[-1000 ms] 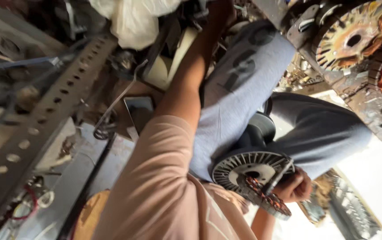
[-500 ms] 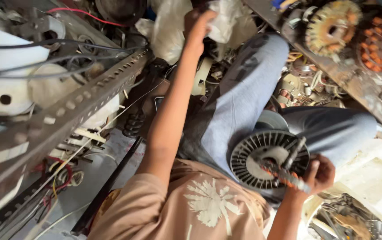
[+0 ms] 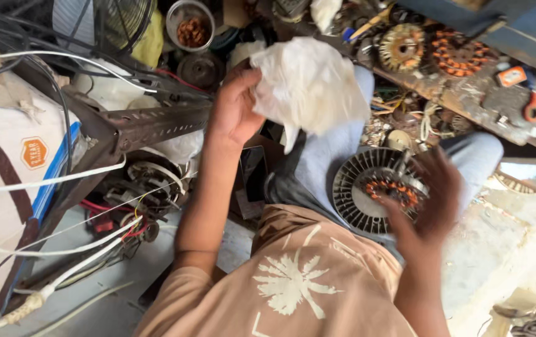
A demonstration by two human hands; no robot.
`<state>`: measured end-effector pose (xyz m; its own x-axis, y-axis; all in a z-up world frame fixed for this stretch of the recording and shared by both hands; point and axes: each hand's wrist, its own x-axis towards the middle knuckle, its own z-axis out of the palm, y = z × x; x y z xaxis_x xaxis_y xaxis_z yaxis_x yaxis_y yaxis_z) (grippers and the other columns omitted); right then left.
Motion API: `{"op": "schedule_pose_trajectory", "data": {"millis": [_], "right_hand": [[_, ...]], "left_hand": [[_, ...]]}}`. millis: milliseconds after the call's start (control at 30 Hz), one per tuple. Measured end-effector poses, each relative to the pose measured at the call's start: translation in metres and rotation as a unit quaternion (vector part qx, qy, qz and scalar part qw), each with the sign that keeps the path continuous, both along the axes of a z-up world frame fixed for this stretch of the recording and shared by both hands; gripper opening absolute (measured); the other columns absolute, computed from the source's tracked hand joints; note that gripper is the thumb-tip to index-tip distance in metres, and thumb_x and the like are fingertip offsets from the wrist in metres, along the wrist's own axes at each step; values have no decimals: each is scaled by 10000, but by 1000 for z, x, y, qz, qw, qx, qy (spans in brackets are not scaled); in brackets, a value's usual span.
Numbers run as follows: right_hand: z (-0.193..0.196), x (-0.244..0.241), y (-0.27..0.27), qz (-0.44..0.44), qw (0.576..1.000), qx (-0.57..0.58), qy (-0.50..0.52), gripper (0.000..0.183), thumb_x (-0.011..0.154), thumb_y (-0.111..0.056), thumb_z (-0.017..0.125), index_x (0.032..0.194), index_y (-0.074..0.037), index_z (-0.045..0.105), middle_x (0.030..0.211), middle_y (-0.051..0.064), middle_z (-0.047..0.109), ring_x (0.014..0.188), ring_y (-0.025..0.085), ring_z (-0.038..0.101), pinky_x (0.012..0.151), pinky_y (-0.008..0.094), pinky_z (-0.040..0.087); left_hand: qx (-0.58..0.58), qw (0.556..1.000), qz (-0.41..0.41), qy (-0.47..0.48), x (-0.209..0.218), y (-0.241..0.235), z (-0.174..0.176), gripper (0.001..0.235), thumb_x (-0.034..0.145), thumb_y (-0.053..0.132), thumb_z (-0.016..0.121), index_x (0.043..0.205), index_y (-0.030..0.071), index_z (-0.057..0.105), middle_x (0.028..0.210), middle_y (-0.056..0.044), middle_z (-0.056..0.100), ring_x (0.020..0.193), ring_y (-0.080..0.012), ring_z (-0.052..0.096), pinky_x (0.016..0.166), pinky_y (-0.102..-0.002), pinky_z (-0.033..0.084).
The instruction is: The person prepares a fan motor for repair by handling a coil, picking up a motor base, cleaning the surface with a cloth, and cutting wires with scissors.
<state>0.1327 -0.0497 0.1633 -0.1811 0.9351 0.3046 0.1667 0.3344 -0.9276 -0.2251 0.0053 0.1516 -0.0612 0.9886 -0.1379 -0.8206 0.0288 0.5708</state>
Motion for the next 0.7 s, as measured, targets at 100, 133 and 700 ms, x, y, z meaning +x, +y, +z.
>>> {"op": "schedule_pose_trajectory", "data": {"millis": [100, 133, 700], "right_hand": [[28, -52, 31, 43, 995, 46, -76, 1149, 679, -172, 916, 1569, -15, 207, 1491, 217, 478, 1342, 321, 524, 1053, 428, 461], [29, -63, 43, 74, 996, -11, -43, 973, 769, -116, 871, 1560, -32, 309, 1471, 197, 531, 1335, 297, 555, 1063, 415, 490], [28, -20, 44, -19, 730, -284, 621, 408, 976, -24, 615, 1372, -12, 517, 1347, 183, 608, 1249, 318, 627, 1125, 461, 531]], "left_hand": [[40, 994, -101, 32, 19, -11, 30, 477, 979, 190, 760, 1396, 26, 595, 1294, -79, 689, 1221, -225, 647, 1083, -421, 534], [52, 989, -133, 47, 24, -14, 37, 526, 973, 226, 777, 1421, 30, 585, 1314, -78, 682, 1238, -222, 642, 1100, -419, 528], [43, 995, -35, 79, 143, -56, -81, 265, 1105, 218, 691, 1267, 29, 602, 1277, -71, 678, 1179, -177, 639, 1037, -400, 528]]}}
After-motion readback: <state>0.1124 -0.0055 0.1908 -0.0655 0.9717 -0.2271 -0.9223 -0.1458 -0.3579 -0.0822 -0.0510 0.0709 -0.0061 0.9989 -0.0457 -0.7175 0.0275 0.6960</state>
